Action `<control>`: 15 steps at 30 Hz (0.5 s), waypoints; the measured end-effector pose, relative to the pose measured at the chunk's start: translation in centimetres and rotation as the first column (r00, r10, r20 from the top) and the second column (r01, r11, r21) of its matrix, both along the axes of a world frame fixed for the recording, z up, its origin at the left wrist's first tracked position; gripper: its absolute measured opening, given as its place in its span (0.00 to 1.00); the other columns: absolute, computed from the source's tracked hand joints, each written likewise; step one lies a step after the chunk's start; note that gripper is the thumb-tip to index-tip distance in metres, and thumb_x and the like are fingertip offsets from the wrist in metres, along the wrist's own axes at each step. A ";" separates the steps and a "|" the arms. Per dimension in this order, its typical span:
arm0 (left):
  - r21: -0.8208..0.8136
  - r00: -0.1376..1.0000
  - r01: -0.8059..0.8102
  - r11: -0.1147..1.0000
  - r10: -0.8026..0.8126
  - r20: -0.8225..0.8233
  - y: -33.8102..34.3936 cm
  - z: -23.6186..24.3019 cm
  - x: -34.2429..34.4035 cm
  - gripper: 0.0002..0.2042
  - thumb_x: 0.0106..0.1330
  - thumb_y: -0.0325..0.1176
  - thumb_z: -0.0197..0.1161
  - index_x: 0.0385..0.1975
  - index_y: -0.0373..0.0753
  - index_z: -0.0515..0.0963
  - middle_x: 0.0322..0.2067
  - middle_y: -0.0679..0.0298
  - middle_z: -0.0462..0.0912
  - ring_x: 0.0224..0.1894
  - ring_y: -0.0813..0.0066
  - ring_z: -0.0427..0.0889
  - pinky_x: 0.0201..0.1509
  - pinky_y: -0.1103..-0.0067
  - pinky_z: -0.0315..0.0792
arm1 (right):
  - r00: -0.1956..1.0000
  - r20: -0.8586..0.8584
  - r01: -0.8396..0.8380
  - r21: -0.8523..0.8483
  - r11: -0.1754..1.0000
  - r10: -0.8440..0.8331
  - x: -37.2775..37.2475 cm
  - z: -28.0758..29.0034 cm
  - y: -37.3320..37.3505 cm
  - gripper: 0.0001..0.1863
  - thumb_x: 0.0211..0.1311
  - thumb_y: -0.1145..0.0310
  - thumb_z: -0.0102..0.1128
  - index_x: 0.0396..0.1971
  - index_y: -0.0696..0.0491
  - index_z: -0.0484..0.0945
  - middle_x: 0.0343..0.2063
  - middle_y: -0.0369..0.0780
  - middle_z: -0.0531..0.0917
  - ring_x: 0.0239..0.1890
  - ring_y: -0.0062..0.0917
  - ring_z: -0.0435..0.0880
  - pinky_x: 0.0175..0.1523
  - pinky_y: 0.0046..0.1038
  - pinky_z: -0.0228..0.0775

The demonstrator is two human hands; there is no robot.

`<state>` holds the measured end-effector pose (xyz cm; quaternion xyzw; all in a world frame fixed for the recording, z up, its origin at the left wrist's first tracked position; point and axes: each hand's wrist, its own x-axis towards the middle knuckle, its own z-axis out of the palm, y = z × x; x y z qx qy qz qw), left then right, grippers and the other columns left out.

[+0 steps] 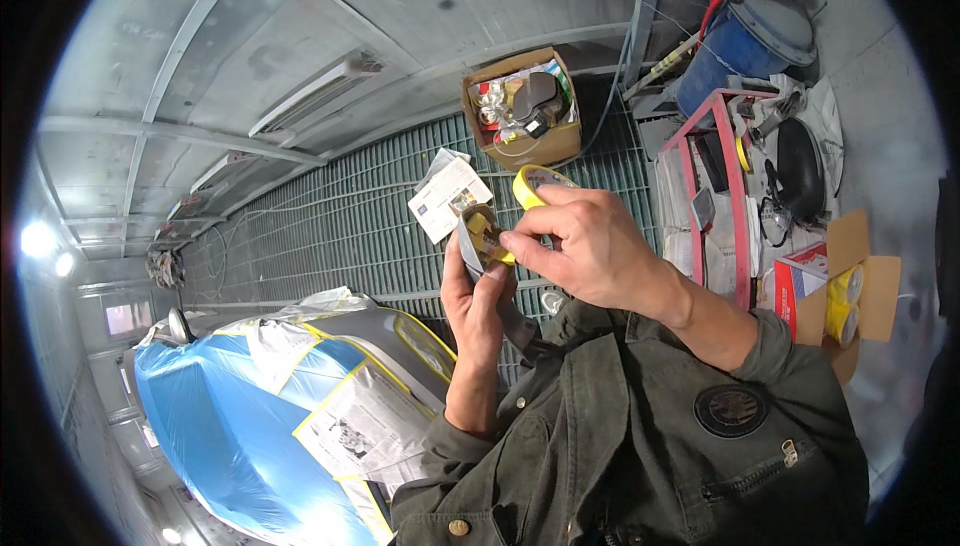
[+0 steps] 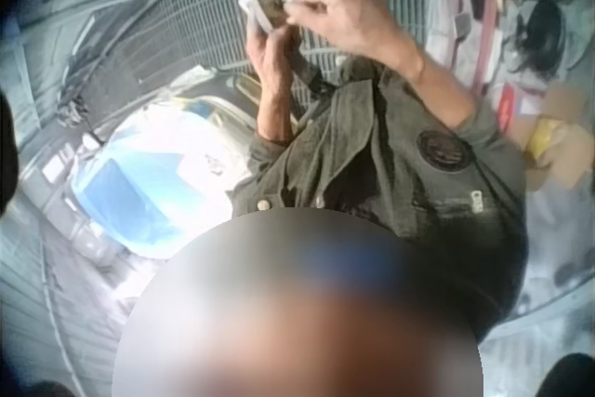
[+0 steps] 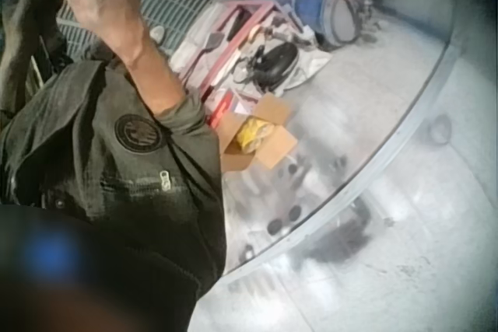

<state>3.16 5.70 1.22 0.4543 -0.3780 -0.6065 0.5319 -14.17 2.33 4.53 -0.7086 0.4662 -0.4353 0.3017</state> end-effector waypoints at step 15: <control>0.098 0.983 0.111 0.989 -0.124 0.139 1.3 -1.8 3.3 0.11 0.72 0.30 0.60 0.51 0.33 0.77 0.35 0.68 0.80 0.32 0.85 0.74 0.35 0.85 0.68 | 0.950 0.243 0.021 0.573 0.819 -0.194 -0.8 -6.2 1.5 0.17 0.67 0.60 0.64 0.40 0.61 0.84 0.36 0.41 0.85 0.38 0.21 0.82 0.42 0.24 0.72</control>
